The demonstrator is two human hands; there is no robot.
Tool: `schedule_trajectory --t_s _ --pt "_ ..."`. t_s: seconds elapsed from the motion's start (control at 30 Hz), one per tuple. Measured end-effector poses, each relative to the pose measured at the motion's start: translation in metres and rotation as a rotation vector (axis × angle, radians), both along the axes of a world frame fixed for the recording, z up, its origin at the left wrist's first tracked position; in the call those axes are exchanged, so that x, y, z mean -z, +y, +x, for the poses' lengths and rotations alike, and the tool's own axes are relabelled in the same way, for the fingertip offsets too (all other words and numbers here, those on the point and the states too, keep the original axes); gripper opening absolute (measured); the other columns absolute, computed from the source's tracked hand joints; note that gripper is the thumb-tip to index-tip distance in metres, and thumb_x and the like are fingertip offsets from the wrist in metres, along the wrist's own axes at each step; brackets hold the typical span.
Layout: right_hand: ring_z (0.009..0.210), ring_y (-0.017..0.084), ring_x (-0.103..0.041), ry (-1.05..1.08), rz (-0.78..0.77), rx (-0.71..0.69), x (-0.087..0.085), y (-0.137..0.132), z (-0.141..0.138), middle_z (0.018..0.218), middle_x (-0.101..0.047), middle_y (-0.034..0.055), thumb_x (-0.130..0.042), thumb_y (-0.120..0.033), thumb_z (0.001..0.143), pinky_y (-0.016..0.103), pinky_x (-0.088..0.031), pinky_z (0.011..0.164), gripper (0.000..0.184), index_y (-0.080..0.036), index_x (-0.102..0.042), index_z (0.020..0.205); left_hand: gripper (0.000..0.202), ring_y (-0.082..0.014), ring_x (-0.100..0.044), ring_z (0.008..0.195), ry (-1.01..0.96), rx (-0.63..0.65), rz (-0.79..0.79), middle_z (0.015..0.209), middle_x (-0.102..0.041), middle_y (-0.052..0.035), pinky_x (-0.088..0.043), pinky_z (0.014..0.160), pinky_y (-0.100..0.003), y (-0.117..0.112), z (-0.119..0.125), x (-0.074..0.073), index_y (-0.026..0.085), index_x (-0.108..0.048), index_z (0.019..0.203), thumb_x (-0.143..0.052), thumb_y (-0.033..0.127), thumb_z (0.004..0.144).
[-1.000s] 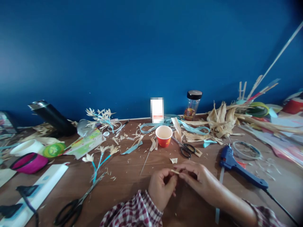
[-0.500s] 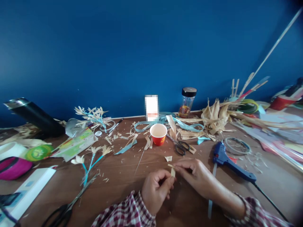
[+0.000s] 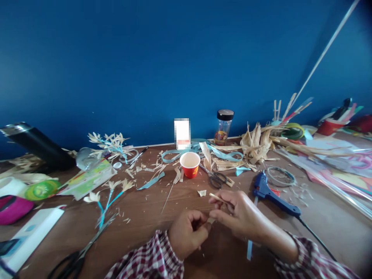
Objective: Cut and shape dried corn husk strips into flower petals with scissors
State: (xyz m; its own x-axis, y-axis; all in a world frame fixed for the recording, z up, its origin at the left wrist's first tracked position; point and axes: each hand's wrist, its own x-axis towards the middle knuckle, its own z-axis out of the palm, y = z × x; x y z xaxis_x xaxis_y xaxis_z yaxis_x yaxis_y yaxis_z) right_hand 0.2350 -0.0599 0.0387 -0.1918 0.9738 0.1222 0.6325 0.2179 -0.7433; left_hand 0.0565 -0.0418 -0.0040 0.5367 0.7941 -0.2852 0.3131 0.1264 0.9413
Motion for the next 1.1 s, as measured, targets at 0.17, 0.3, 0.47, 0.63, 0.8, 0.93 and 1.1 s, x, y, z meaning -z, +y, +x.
schedule_trajectory --t_s 0.17,0.3,0.47,0.63,0.8,0.93,1.1 --pt "0.062 0.014 -0.06 0.003 -0.047 0.007 0.009 0.002 0.002 0.072 -0.068 0.0007 -0.059 -0.02 0.075 0.021 -0.041 0.056 0.022 -0.019 -0.067 0.096 0.021 -0.0123 -0.049 0.052 0.053 -0.037 0.342 0.053 -0.051 -0.0002 -0.037 0.051 -0.023 0.007 -0.004 -0.005 0.015 -0.055 0.054 -0.054 0.022 0.074" --pt "0.06 0.013 -0.059 -0.037 -0.048 -0.029 0.008 0.002 -0.001 0.067 -0.066 -0.0015 -0.057 -0.016 0.075 0.019 -0.037 0.053 0.022 -0.02 -0.065 0.095 0.018 -0.014 -0.051 0.058 0.016 -0.119 0.477 0.058 -0.053 -0.0019 -0.039 0.057 -0.024 0.013 -0.006 -0.002 0.014 -0.059 0.058 -0.053 0.019 0.074" --pt "0.052 0.01 -0.052 -0.114 -0.036 -0.049 0.008 -0.001 -0.006 0.057 -0.06 -0.0028 -0.059 -0.023 0.075 0.019 -0.03 0.048 0.006 -0.018 -0.059 0.071 0.018 -0.0135 -0.05 0.057 0.018 -0.135 0.514 0.058 -0.051 -0.0012 -0.038 0.055 -0.024 0.013 -0.006 0.0 0.015 -0.059 0.059 -0.053 0.019 0.075" --pt "0.054 0.011 -0.054 -0.152 -0.019 -0.059 0.014 0.0 -0.007 0.061 -0.06 -0.0027 -0.053 -0.015 0.076 0.021 -0.029 0.049 0.006 -0.02 -0.056 0.075 0.021 -0.0129 -0.051 0.057 0.056 -0.165 0.542 0.057 -0.052 -0.0011 -0.037 0.055 -0.024 0.014 -0.006 -0.002 0.015 -0.059 0.058 -0.053 0.02 0.077" --pt "0.063 0.013 -0.06 0.027 -0.078 -0.082 0.019 0.0 -0.011 0.074 -0.065 -0.003 -0.051 -0.009 0.076 0.021 -0.037 0.056 0.03 -0.023 -0.047 0.103 0.019 -0.0118 -0.05 0.055 -0.058 -0.195 0.273 0.061 -0.056 -0.0019 -0.039 0.048 -0.022 0.012 -0.002 0.006 0.014 -0.066 0.072 -0.057 0.03 0.077" --pt "0.062 0.013 -0.058 0.081 -0.074 -0.077 0.02 0.0 -0.011 0.069 -0.061 -0.0046 -0.053 -0.011 0.078 0.021 -0.038 0.057 0.025 -0.022 -0.044 0.099 0.026 -0.0087 -0.048 0.048 -0.243 -0.199 -0.06 0.058 -0.056 -0.0001 -0.042 0.043 -0.02 0.012 0.002 0.011 0.012 -0.065 0.076 -0.064 0.037 0.071" --pt "0.062 0.012 -0.051 0.07 -0.05 -0.06 0.011 0.001 -0.008 0.069 -0.057 -0.0024 -0.041 -0.023 0.091 0.022 -0.036 0.058 0.008 -0.021 -0.046 0.086 0.028 -0.0063 -0.051 0.041 -0.361 -0.307 -0.282 0.059 -0.061 0.001 -0.041 0.038 -0.017 0.013 0.002 0.007 0.014 -0.053 0.072 -0.069 0.037 0.067"
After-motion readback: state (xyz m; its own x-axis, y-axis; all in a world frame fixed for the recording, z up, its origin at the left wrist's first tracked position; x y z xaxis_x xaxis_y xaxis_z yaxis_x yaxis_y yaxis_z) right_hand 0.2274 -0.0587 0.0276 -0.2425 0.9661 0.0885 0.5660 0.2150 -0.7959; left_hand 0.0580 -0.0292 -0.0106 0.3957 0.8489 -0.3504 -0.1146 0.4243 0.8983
